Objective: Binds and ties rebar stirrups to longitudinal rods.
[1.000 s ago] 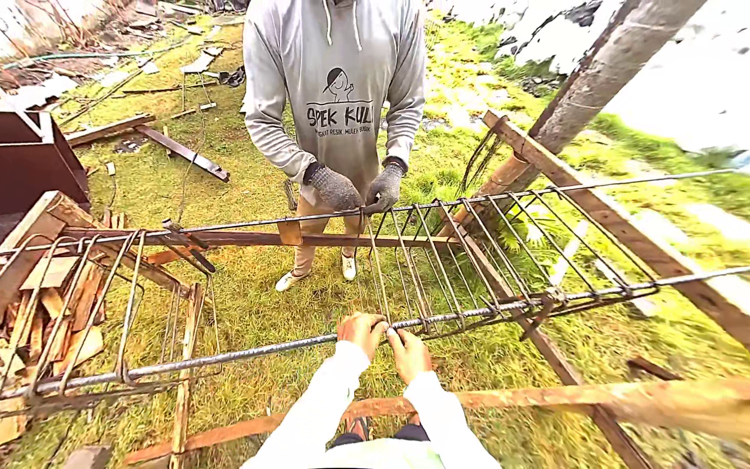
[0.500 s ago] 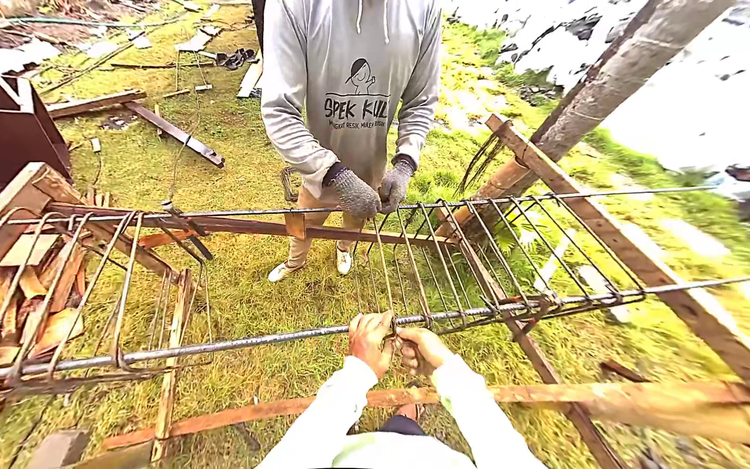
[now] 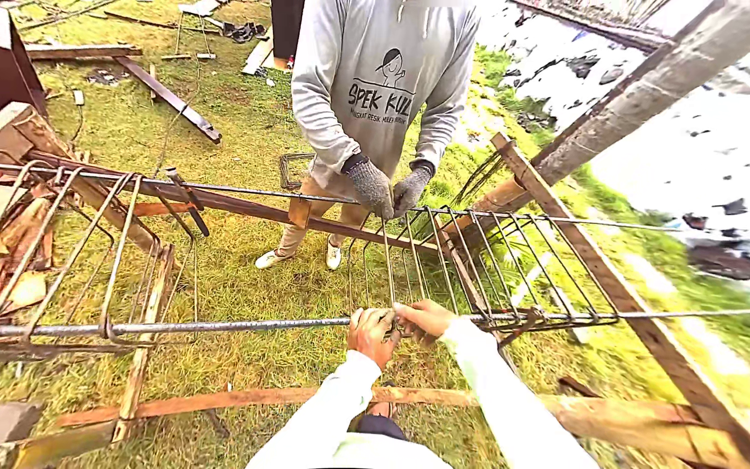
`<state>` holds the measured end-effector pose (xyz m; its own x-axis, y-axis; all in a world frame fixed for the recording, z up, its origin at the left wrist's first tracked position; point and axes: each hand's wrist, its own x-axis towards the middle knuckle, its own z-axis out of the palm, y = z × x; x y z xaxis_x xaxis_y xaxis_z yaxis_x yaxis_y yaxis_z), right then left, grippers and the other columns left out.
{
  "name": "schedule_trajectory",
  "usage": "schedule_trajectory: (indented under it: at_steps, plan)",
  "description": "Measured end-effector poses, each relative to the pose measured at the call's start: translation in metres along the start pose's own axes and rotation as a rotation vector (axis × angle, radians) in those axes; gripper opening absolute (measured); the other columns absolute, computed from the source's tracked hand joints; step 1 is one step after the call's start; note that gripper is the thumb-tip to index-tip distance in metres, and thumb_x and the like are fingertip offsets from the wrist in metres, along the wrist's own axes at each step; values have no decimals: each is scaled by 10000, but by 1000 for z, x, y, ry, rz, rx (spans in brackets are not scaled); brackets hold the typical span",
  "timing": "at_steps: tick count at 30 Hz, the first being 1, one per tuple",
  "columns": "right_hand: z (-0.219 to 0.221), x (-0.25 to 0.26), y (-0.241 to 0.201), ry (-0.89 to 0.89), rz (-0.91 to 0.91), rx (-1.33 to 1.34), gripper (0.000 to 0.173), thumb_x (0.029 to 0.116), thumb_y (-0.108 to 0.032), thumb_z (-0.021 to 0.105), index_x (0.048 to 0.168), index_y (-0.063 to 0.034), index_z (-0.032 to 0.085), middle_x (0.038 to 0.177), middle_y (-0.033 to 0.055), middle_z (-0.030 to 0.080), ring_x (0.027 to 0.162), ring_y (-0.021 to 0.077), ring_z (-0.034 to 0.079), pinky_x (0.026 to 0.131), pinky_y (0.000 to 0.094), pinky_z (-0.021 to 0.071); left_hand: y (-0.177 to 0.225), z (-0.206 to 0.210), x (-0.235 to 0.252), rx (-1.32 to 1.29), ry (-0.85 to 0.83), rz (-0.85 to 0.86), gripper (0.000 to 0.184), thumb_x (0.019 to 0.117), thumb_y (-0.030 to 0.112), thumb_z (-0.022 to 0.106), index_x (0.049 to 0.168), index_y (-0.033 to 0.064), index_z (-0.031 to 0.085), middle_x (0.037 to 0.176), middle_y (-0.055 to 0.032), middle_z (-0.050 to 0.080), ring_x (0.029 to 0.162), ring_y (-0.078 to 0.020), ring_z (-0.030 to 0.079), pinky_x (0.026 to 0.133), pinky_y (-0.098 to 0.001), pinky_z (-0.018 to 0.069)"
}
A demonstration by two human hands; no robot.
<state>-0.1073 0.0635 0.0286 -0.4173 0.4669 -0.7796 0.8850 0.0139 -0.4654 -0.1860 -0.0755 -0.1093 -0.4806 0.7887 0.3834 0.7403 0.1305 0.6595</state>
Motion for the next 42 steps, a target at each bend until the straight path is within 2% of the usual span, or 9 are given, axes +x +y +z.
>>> schedule_trajectory:
  at_steps: [5, 11, 18, 23, 26, 29, 34, 37, 42]
  plan:
    - [-3, 27, -8, -141, 108, -70, 416, 1038, -426, 599, 1141, -24, 636, 807, 55, 656, 649, 170, 664, 644, 358, 592, -1, -6, 4, -36, -42, -27, 285, 919, 378, 725, 1139, 215, 803, 1202, -30, 736, 1173, -215, 667, 1150, -514, 395]
    - [0, 28, -15, -189, 99, -222, 281, 1009, -284, 641, 1116, -25, 621, 802, 62, 646, 653, 166, 647, 632, 353, 571, 5, -19, 9, -75, -188, -101, 334, 916, 337, 719, 1222, 214, 774, 1214, -11, 734, 1183, -189, 653, 1175, -477, 351]
    - [-1, 28, -15, -192, 11, -291, 240, 1040, -255, 571, 1082, -38, 664, 759, 47, 644, 608, 137, 628, 611, 327, 559, 7, -34, 15, -160, -270, -152, 353, 945, 329, 688, 1273, 211, 743, 1248, 10, 731, 1240, -155, 629, 1214, -448, 290]
    - [-7, 31, 4, -235, -103, -189, 217, 1060, -214, 545, 1087, -23, 645, 773, 40, 638, 611, 121, 618, 611, 302, 552, 12, -49, 25, -263, -405, -240, 282, 947, 272, 704, 1194, 155, 776, 1310, -12, 706, 1306, -155, 588, 1236, -458, 226]
    - [-9, 29, 13, -247, -135, -186, 250, 1073, -238, 544, 1111, -14, 649, 801, 44, 640, 634, 120, 615, 640, 308, 553, 15, -65, 46, -291, -575, -357, 248, 926, 269, 732, 1103, 105, 788, 1260, -36, 724, 1246, -156, 621, 1186, -456, 320]
    - [8, 19, 31, -130, -208, -152, 265, 1068, -239, 537, 1120, -19, 676, 845, 56, 653, 674, 127, 611, 678, 327, 546, 9, -77, 81, -293, -774, -414, 304, 882, 284, 788, 1083, 56, 774, 1086, -117, 754, 1046, -236, 708, 1011, -478, 522]
    - [56, -2, 36, 253, -250, -310, 374, 1082, -294, 447, 1168, -28, 695, 1067, 194, 719, 1046, 342, 696, 960, 560, 525, 39, -73, 138, 23, -1035, -361, 322, 890, 247, 761, 1151, 61, 729, 1177, -184, 696, 1122, -354, 650, 973, -597, 500]
    - [91, -19, 16, 436, -68, -376, 381, 1073, -274, 440, 1295, -57, 661, 1246, 180, 701, 1197, 340, 665, 1029, 549, 510, 86, -75, 138, 168, -1046, -362, 303, 940, 162, 660, 1209, 24, 663, 1240, -234, 652, 1156, -411, 638, 920, -630, 527]
    - [77, -28, 14, 282, -43, -449, 474, 1089, -406, 398, 1238, -54, 679, 1236, 184, 696, 1203, 343, 655, 1021, 559, 508, 52, -70, 122, -24, -958, -367, 357, 917, 227, 723, 1221, 40, 702, 1226, -201, 686, 1171, -356, 645, 1014, -563, 499]
